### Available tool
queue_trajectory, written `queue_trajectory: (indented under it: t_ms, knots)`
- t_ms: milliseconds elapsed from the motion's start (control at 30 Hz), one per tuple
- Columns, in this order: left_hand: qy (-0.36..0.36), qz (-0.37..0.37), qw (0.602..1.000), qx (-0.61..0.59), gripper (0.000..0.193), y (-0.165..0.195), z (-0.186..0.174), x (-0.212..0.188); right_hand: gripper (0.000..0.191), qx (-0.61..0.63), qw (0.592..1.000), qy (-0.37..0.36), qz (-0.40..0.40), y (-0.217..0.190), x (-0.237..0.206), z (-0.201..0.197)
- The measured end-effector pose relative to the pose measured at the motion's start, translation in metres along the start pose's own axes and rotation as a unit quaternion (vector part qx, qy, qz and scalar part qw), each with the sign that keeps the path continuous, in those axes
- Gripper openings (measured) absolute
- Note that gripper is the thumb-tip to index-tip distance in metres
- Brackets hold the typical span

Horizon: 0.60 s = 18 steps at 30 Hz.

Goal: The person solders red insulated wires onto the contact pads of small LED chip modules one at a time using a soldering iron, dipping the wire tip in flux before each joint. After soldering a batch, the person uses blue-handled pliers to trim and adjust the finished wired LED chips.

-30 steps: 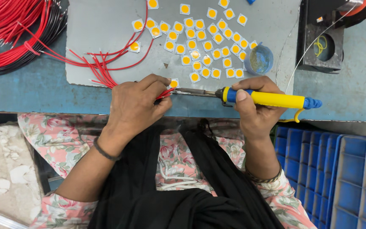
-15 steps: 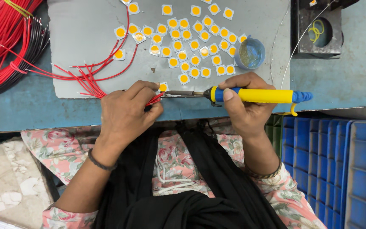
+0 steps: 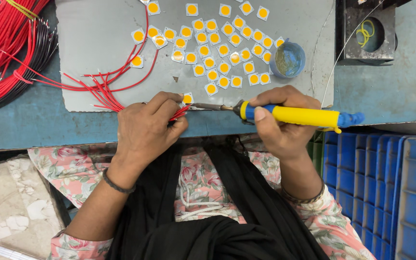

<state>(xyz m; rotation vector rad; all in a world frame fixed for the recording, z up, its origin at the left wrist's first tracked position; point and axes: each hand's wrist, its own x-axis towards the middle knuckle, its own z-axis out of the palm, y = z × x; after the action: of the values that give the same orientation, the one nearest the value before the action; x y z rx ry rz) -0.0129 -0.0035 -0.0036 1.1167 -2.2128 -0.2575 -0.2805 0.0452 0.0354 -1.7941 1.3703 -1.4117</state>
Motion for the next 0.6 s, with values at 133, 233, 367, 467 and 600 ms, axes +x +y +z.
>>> queue_trajectory:
  t_ms: [133,233,367,467,600]
  knots:
    - [0.004,-0.001,1.0,-0.008,0.015,0.001,0.0,0.001,0.019,-0.012,1.0,0.016,0.001,-0.002,0.0,-0.006]
    - [0.004,-0.003,1.0,-0.006,0.014,0.002,0.0,0.001,0.019,-0.01,1.0,0.018,0.019,0.0,-0.002,-0.006]
    - [0.005,-0.004,1.0,-0.008,0.014,0.002,0.001,0.001,0.021,-0.006,1.0,0.026,0.007,0.005,-0.004,-0.009]
    - [0.003,-0.005,1.0,-0.009,0.015,0.002,0.0,0.001,0.023,0.032,0.997,0.068,0.035,0.009,-0.006,-0.013]
    - [-0.003,-0.012,1.0,-0.022,0.015,0.0,-0.003,0.001,0.037,0.116,0.985,0.119,0.046,0.011,-0.007,-0.016]
